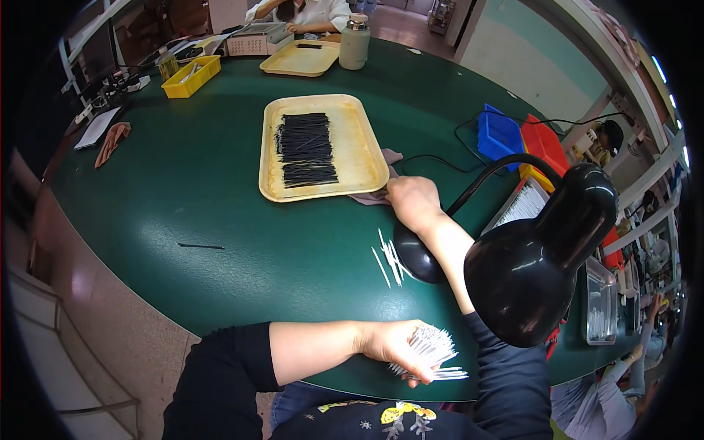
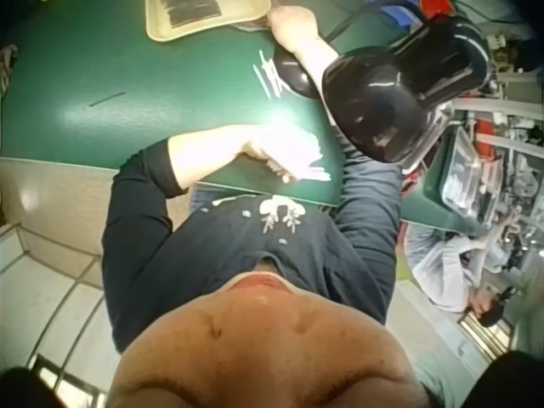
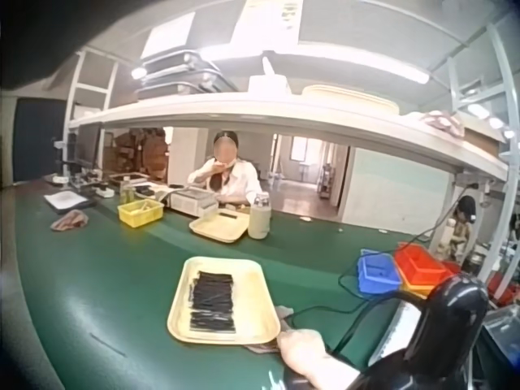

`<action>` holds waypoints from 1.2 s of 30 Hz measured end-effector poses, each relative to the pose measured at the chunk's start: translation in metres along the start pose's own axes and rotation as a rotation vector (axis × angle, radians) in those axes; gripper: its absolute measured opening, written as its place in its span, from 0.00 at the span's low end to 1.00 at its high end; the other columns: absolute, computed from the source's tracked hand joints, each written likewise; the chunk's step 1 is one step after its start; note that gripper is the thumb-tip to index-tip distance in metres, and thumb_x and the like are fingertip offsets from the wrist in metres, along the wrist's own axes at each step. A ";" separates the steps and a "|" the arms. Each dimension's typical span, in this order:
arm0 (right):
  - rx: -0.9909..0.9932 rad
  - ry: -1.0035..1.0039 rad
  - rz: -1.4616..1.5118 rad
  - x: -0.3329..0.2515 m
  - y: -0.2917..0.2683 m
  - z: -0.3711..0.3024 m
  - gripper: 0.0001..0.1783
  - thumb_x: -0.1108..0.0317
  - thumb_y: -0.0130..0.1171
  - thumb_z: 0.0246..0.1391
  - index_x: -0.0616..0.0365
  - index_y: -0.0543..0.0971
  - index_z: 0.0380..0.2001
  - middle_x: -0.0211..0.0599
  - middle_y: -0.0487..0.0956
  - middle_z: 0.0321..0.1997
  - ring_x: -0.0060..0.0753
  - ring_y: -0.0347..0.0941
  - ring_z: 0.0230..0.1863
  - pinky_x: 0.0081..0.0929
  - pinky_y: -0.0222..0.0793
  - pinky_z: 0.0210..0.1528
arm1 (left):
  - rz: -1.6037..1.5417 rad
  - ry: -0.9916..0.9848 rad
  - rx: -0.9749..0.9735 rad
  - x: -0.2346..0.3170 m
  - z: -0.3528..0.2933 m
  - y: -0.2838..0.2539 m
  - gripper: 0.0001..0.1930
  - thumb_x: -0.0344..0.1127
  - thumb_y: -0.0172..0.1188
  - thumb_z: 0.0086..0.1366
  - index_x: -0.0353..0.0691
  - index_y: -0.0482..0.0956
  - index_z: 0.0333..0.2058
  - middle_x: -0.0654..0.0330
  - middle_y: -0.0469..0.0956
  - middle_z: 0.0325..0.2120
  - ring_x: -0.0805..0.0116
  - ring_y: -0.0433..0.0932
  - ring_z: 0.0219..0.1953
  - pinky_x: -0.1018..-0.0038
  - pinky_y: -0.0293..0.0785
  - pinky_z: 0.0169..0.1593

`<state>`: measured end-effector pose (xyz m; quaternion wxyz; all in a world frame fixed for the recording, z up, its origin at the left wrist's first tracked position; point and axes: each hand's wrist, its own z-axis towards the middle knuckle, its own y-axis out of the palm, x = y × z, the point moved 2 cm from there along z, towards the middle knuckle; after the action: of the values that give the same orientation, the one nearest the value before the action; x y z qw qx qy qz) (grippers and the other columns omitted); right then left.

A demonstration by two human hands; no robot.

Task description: The person aligns small white wires under a lamp, places them onto a metal tray, and then organizes another bundle of wires by hand.

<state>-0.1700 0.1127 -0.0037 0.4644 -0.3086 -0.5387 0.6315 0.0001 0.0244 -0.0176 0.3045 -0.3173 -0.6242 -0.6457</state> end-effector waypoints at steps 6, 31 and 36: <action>0.034 0.003 0.054 0.000 0.001 -0.001 0.07 0.65 0.55 0.39 0.56 0.75 0.18 0.38 0.74 0.23 0.41 0.72 0.29 0.34 0.67 0.31 | 0.006 0.012 -0.010 0.000 -0.001 0.000 0.09 0.28 0.61 0.48 0.35 0.70 0.27 0.61 0.73 0.19 0.76 0.74 0.20 0.84 0.66 0.22; 0.043 0.034 0.063 0.001 -0.008 0.001 0.07 0.65 0.54 0.39 0.56 0.74 0.18 0.39 0.74 0.22 0.42 0.71 0.29 0.35 0.66 0.31 | -0.029 0.019 -0.018 0.000 -0.003 -0.002 0.09 0.28 0.61 0.48 0.35 0.71 0.27 0.60 0.73 0.19 0.76 0.74 0.20 0.84 0.67 0.22; 0.009 0.048 0.017 0.002 0.004 0.003 0.06 0.68 0.51 0.39 0.56 0.75 0.19 0.39 0.74 0.23 0.42 0.71 0.30 0.36 0.66 0.31 | 0.024 0.008 -0.009 0.001 -0.001 0.000 0.08 0.28 0.61 0.48 0.35 0.70 0.26 0.60 0.73 0.19 0.76 0.74 0.20 0.85 0.67 0.22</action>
<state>-0.1747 0.1138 -0.0063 0.4731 -0.3261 -0.5218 0.6305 -0.0010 0.0234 -0.0170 0.3134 -0.3238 -0.6160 -0.6462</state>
